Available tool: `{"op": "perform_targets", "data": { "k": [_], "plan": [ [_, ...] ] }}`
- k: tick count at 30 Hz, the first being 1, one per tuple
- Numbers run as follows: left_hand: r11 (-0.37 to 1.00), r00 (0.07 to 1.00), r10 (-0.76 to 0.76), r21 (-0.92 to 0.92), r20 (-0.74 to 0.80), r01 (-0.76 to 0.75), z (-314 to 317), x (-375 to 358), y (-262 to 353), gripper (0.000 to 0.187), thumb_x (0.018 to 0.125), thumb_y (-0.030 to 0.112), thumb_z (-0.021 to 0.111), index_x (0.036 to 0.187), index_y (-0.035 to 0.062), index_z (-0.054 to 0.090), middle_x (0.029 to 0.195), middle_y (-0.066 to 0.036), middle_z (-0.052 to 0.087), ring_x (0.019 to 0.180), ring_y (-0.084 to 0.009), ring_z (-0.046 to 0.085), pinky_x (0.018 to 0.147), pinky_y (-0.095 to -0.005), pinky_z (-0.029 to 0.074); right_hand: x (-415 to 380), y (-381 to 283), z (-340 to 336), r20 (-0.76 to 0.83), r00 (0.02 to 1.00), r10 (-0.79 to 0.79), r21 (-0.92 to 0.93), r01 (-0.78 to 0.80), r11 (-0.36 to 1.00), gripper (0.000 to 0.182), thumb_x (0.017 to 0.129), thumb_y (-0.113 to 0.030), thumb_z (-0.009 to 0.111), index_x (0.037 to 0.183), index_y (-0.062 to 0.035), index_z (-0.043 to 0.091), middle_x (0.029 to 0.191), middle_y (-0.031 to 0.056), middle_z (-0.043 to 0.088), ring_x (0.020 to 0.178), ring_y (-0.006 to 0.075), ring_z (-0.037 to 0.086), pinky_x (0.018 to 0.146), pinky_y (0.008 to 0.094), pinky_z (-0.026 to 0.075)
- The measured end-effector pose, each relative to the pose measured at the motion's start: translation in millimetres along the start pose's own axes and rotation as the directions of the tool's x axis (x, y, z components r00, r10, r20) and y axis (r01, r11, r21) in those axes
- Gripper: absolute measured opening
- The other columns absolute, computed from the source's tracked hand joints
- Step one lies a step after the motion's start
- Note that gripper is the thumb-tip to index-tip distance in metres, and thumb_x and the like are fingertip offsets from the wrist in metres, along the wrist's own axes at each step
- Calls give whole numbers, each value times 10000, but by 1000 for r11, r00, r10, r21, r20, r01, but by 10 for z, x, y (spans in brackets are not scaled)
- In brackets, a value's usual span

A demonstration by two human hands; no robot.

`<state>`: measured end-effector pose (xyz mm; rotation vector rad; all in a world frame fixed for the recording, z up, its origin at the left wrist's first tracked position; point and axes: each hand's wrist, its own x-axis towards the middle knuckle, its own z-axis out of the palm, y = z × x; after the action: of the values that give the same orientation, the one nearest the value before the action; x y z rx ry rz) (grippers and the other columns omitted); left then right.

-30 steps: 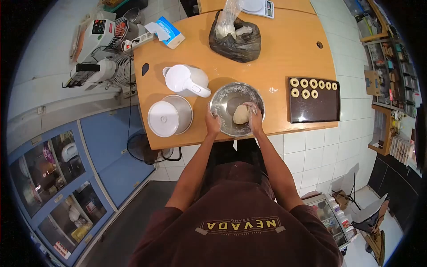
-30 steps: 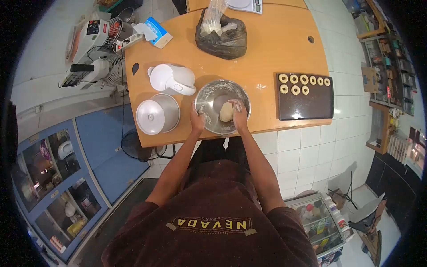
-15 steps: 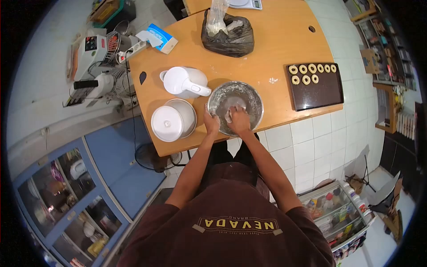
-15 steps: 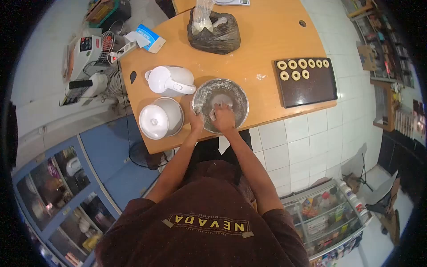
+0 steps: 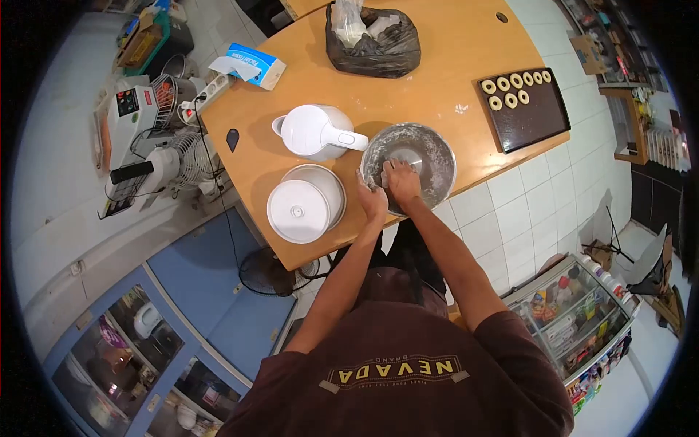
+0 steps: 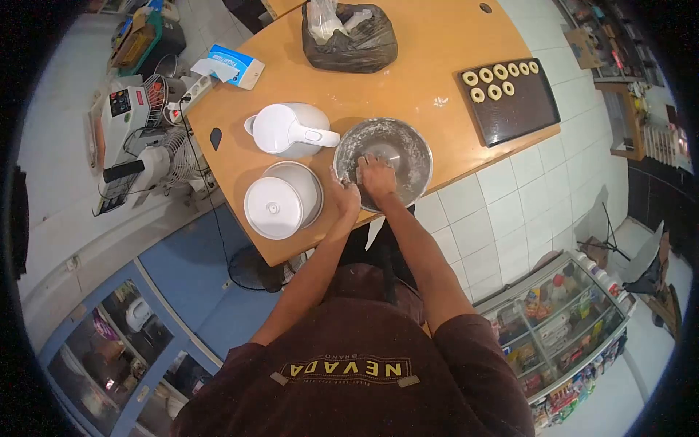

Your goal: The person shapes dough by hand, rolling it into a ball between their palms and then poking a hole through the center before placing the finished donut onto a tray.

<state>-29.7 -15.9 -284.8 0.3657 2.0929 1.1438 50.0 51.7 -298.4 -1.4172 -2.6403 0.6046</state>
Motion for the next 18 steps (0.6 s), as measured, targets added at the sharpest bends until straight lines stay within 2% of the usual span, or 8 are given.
{"op": "perform_targets", "data": {
  "k": [3, 6, 9, 12, 15, 18],
  "plan": [
    [999, 999, 45, 4, -16, -45, 3, -3, -56, 750, 800, -141, 511, 1531, -126, 343, 1431, -313, 541, 1333, -390, 549, 1158, -417, 390, 161, 41, 86, 65, 997, 40, -7, -40, 999, 198, 866, -256, 676, 976, -91, 664, 1042, 133, 699, 977, 374, 701, 834, 492, 579],
    [999, 999, 54, -4, 8, -54, 8, 48, -174, 736, 806, -127, 507, 1524, -135, 345, 1417, -327, 545, 1335, -411, 542, 1155, -427, 387, 302, 74, 58, 141, 989, 44, 29, -49, 998, 176, 884, -242, 649, 1000, -112, 674, 1043, 137, 708, 968, 365, 718, 796, 485, 589],
    [996, 996, 87, -17, -9, -87, 31, 64, -286, 718, 816, -121, 497, 1519, -138, 352, 1420, -344, 539, 1339, -428, 536, 1154, -430, 381, 463, 104, 60, 137, 987, 85, 92, -98, 991, 199, 861, -252, 661, 986, -101, 695, 1005, 159, 726, 926, 371, 729, 791, 491, 586],
    [988, 995, 96, -125, 3, -95, 38, 70, -284, 715, 817, -126, 487, 1519, -138, 352, 1433, -351, 527, 1344, -433, 532, 1159, -425, 375, 573, 136, 44, 208, 947, 245, 78, -265, 961, 208, 833, -229, 679, 967, -71, 705, 929, 190, 734, 898, 387, 731, 797, 501, 585],
    [997, 997, 69, -25, 26, -69, -19, 41, -69, 710, 824, -131, 481, 1521, -136, 347, 1436, -341, 528, 1341, -421, 537, 1168, -416, 369, 493, 167, 76, -125, 907, 403, 268, -360, 893, 138, 837, -145, 662, 925, -41, 687, 853, 216, 719, 841, 431, 713, 771, 513, 564],
    [997, 997, 69, 23, 24, -69, 1, 81, -128, 715, 834, -135, 481, 1532, -128, 332, 1425, -320, 539, 1337, -394, 545, 1164, -407, 378, 407, 370, 272, -288, 795, 534, 601, -285, 747, 157, 921, -159, 619, 882, -21, 683, 828, 218, 716, 781, 442, 691, 736, 505, 529]
  ]
}}
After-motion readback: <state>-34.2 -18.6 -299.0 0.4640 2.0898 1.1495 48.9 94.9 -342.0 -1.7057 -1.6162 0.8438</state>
